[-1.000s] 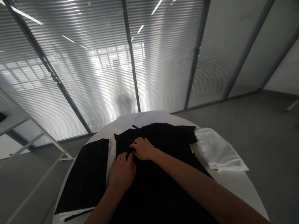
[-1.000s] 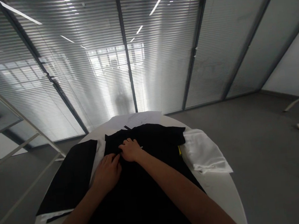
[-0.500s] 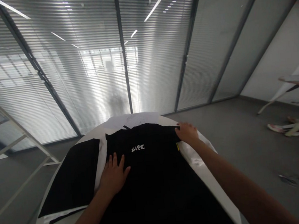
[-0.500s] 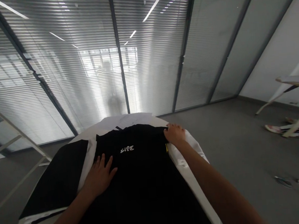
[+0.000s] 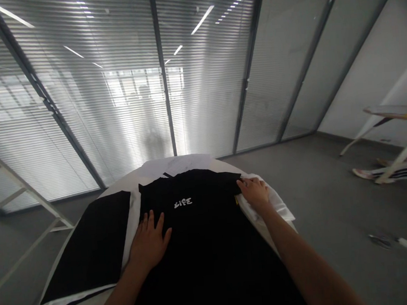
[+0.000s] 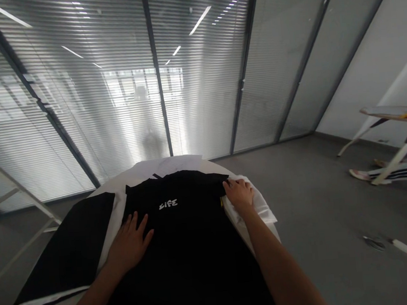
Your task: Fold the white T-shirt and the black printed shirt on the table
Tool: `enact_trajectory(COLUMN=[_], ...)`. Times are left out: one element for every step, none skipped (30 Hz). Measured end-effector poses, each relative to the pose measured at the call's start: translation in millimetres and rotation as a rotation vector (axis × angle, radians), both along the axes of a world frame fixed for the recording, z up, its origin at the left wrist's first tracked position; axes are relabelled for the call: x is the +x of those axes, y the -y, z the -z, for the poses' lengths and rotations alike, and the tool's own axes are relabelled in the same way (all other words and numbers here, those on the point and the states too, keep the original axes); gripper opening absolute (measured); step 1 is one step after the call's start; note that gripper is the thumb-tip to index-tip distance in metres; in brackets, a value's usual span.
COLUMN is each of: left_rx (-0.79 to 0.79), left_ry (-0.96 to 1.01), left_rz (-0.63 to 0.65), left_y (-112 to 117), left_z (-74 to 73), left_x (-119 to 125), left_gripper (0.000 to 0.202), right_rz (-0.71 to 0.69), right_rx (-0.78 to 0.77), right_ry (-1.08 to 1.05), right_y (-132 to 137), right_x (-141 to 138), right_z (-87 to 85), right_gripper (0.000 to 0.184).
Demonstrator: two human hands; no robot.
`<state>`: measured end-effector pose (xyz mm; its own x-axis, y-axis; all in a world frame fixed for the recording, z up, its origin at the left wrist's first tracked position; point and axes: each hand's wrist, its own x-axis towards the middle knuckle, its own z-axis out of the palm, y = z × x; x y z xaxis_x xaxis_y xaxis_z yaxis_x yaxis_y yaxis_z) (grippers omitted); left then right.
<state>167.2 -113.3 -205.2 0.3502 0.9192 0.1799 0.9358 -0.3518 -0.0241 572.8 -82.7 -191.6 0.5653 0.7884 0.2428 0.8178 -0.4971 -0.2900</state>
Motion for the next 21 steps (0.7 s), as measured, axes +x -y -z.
enact_trajectory(left_rx=[0.004,0.008,0.010,0.013,0.013,0.011,0.008,0.006,0.008,0.011,0.010,0.004,-0.007,-0.022,-0.041,-0.053,-0.060,-0.064,-0.060,-0.060,-0.064], left_ry=[0.001,0.002,0.003,0.003,0.004,0.004,0.006,0.009,0.015,0.026,0.043,0.064,0.089,0.114,0.137,0.158,0.179,0.200,0.223,0.248,0.265], left_rz=[-0.002,-0.002,-0.002,-0.002,-0.003,-0.005,-0.006,-0.005,-0.005,-0.007,-0.011,-0.009,0.003,0.029,0.072,0.130,0.196,0.262,0.322,0.367,0.393], left_y=[0,0,0,0,0,0,0,0,0,-1,-3,-5,-10,-16,-24,-34,-46,-59,-73,-87,-101], left_z=[0.2,0.5,0.7,0.9,0.9,0.6,-0.2,-1.6,-4.0,-7.2,-11.5,-16.7,-22.7,-29.1,-35.4,-41.3,-46.1,-49.7,-51.8,-52.4,-51.7], left_x=[0,0,0,0,0,-1,-1,0,1,3,7,13,21,32,44,59,75,93,111,129,146], left_gripper=[0.066,0.066,0.066,0.065,0.065,0.065,0.065,0.063,0.060,0.055,0.050,0.044,0.039,0.034,0.031,0.029,0.029,0.028,0.030,0.033,0.036], right_rz=[0.005,0.013,0.020,0.024,0.025,0.022,0.014,0.006,-0.003,-0.011,-0.021,-0.031,-0.042,-0.055,-0.070,-0.087,-0.103,-0.120,-0.137,-0.150,-0.160], right_rx=[-0.023,-0.047,-0.070,-0.088,-0.102,-0.111,-0.117,-0.118,-0.112,-0.100,-0.081,-0.057,-0.030,-0.001,0.032,0.068,0.101,0.132,0.161,0.192,0.223], right_ry=[-0.031,-0.064,-0.095,-0.122,-0.142,-0.157,-0.166,-0.173,-0.180,-0.184,-0.184,-0.181,-0.180,-0.188,-0.215,-0.258,-0.307,-0.355,-0.391,-0.411,-0.418], right_y=[-4,-8,-13,-19,-25,-30,-35,-40,-44,-46,-48,-50,-50,-51,-51,-51,-51,-51,-52,-53,-53], right_x=[3,5,7,8,8,8,7,6,5,4,3,2,2,2,3,4,6,7,9,10,11], right_z=[-2.7,-5.8,-9.0,-12.3,-15.1,-17.4,-18.8,-19.2,-18.7,-17.4,-15.5,-13.2,-10.9,-8.9,-7.1,-5.8,-4.9,-4.3,-3.9,-3.7,-3.6], right_gripper=[0.051,0.052,0.054,0.056,0.057,0.057,0.057,0.056,0.055,0.053,0.051,0.050,0.048,0.045,0.043,0.042,0.040,0.038,0.038,0.037,0.037])
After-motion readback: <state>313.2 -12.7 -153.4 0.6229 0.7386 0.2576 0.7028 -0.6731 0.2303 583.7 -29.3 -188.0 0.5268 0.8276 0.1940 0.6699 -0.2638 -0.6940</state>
